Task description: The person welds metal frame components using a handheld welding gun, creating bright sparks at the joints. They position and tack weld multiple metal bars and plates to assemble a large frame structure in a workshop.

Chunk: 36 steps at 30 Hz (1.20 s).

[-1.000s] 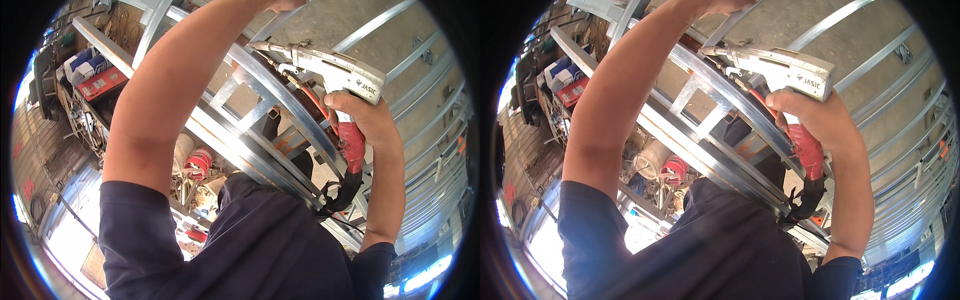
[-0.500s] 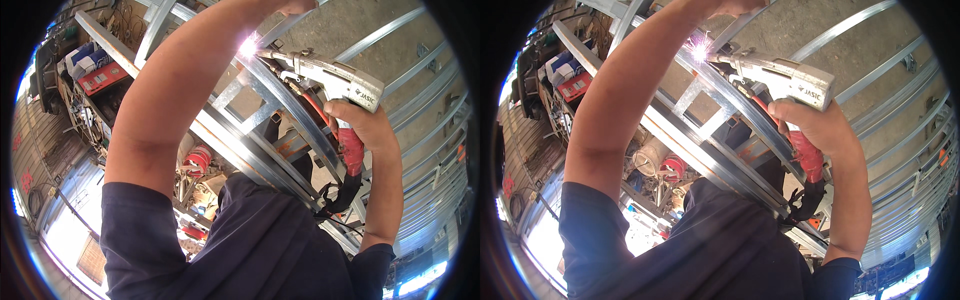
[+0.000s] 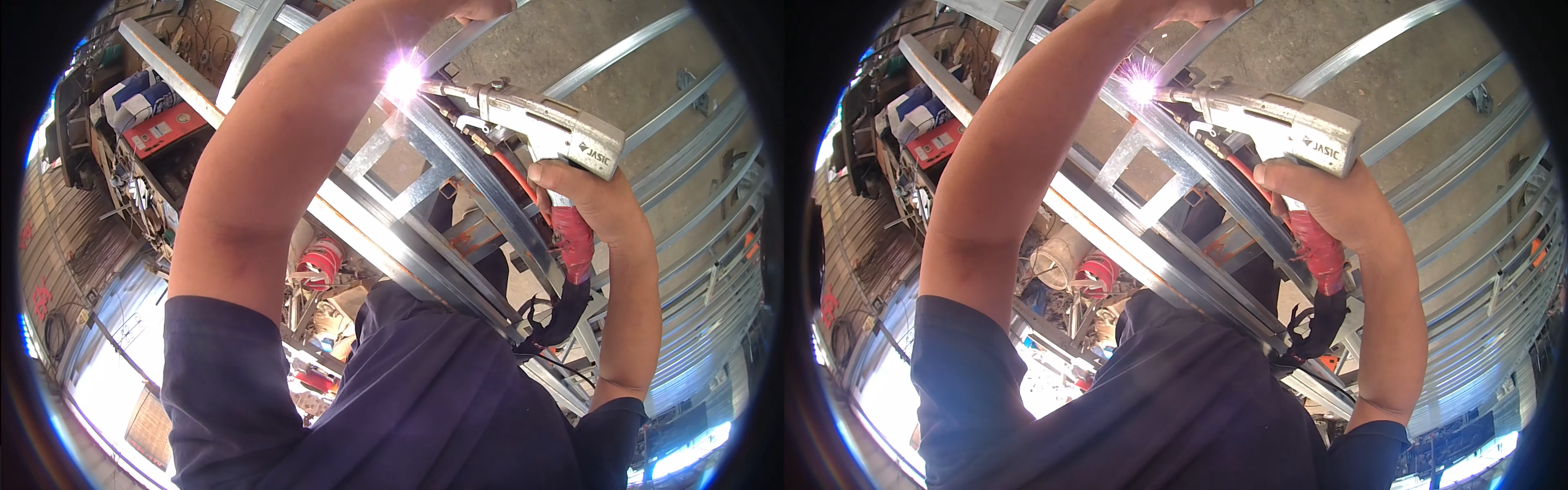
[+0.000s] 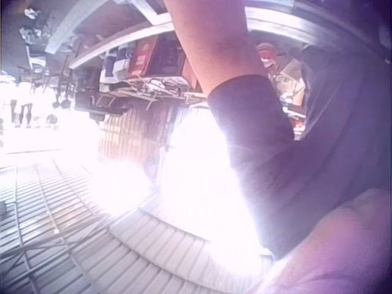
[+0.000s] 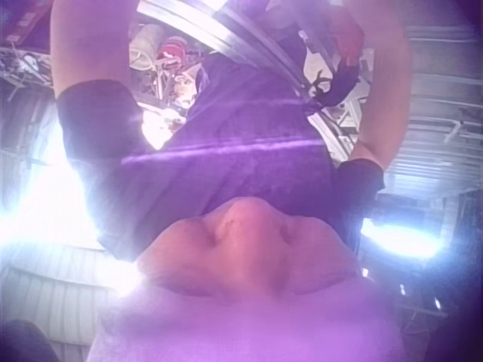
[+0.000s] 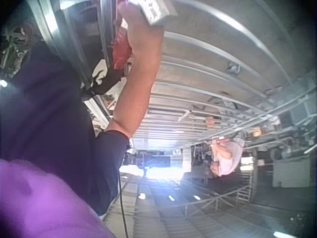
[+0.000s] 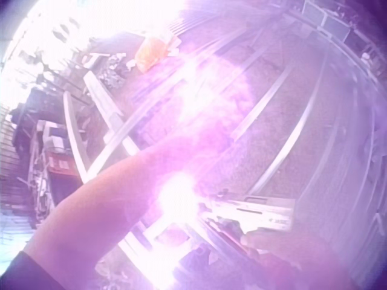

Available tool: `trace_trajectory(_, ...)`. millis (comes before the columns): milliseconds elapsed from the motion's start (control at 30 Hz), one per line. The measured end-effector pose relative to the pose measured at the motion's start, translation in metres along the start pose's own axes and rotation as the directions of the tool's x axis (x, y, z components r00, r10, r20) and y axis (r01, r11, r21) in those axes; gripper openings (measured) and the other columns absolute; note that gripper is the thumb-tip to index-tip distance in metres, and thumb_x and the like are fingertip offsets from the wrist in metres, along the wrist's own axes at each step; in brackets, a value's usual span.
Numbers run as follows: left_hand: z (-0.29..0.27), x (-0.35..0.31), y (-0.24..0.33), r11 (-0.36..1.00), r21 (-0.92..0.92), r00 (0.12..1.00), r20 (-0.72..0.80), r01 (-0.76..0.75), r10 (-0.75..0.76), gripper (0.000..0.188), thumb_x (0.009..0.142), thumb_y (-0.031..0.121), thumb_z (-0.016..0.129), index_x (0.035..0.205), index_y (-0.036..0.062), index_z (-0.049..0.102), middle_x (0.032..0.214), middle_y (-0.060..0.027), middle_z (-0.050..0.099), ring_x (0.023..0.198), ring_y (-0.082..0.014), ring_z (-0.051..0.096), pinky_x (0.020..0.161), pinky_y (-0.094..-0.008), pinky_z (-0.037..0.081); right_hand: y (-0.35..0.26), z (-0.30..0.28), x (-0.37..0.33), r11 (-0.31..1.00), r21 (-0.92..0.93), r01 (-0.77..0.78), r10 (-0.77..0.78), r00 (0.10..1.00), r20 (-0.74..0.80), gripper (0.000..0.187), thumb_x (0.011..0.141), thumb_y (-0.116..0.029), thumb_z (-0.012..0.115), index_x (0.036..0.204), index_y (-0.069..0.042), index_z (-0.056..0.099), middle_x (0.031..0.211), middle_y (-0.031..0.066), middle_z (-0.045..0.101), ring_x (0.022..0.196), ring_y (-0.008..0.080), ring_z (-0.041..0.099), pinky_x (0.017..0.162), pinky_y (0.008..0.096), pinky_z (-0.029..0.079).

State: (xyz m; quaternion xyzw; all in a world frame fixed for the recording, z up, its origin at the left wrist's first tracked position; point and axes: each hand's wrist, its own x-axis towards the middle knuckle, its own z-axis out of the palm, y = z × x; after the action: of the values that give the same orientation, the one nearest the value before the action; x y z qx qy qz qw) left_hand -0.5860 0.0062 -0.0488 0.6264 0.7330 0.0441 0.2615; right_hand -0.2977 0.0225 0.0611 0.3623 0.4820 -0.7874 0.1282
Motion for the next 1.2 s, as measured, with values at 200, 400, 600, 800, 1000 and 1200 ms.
trace_trajectory(200,0.011,0.019,-0.002,0.995,0.052,0.996,0.013,-0.086,0.086,0.021,0.088,0.021,0.065,0.093,0.0036,0.077,0.090,-0.0206,0.074,0.083,-0.0387,0.072,0.075,-0.0495,0.056,0.002,-0.002,-0.003,1.000,0.012,-0.013,0.013,1.000,-0.028,0.049,0.086,-0.012,0.078,0.131,0.001,0.063,0.086,0.0039,0.066,0.068,0.0137,0.062,0.060,0.0307,0.053)
trace_trajectory(400,0.011,0.014,-0.005,0.991,0.063,0.993,0.029,-0.116,0.114,0.021,0.087,0.021,0.066,0.092,0.0037,0.077,0.090,-0.0205,0.074,0.083,-0.0388,0.072,0.074,-0.0495,0.056,0.004,-0.004,-0.005,1.000,0.000,-0.011,0.011,1.000,-0.016,0.045,0.087,-0.011,0.077,0.128,0.001,0.063,0.086,0.0040,0.067,0.069,0.0131,0.063,0.060,0.0304,0.054)
trace_trajectory(600,0.013,0.011,-0.009,0.983,0.101,0.988,0.045,-0.153,0.149,0.021,0.087,0.021,0.067,0.092,0.0038,0.077,0.089,-0.0204,0.074,0.082,-0.0389,0.072,0.074,-0.0494,0.056,0.004,-0.005,-0.008,0.999,-0.022,-0.028,0.028,1.000,0.005,0.041,0.087,-0.012,0.077,0.123,0.001,0.064,0.086,0.0041,0.068,0.069,0.0128,0.063,0.061,0.0299,0.054)
trace_trajectory(800,0.025,0.023,-0.019,0.952,0.165,0.966,0.044,-0.258,0.255,0.020,0.086,0.021,0.067,0.091,0.0039,0.077,0.089,-0.0203,0.074,0.081,-0.0390,0.072,0.073,-0.0493,0.056,0.003,-0.004,-0.011,0.998,-0.024,-0.052,0.051,0.998,-0.022,0.041,0.087,-0.012,0.078,0.123,0.001,0.065,0.085,0.0038,0.068,0.069,0.0128,0.063,0.062,0.0298,0.054)
trace_trajectory(1000,0.020,0.026,-0.028,0.903,0.249,0.935,0.032,-0.350,0.353,0.020,0.085,0.021,0.068,0.090,0.0040,0.077,0.088,-0.0202,0.074,0.081,-0.0391,0.072,0.073,-0.0493,0.056,0.005,-0.008,-0.020,0.997,-0.037,-0.072,0.069,0.996,-0.056,0.036,0.086,-0.012,0.079,0.117,0.001,0.068,0.088,0.0053,0.070,0.071,0.0134,0.065,0.063,0.0299,0.054)
trace_trajectory(1200,-0.060,0.008,-0.032,0.998,-0.063,0.962,-0.273,0.010,-0.027,0.033,0.085,0.034,0.070,0.100,0.0054,0.079,0.096,-0.0232,0.074,0.087,-0.0421,0.071,0.079,-0.0498,0.056,-0.018,-0.004,-0.052,0.996,-0.074,0.045,-0.062,0.967,-0.247,0.042,0.079,-0.019,0.082,0.112,0.004,0.068,0.088,0.0135,0.072,0.063,0.0191,0.068,0.055,0.0320,0.056)
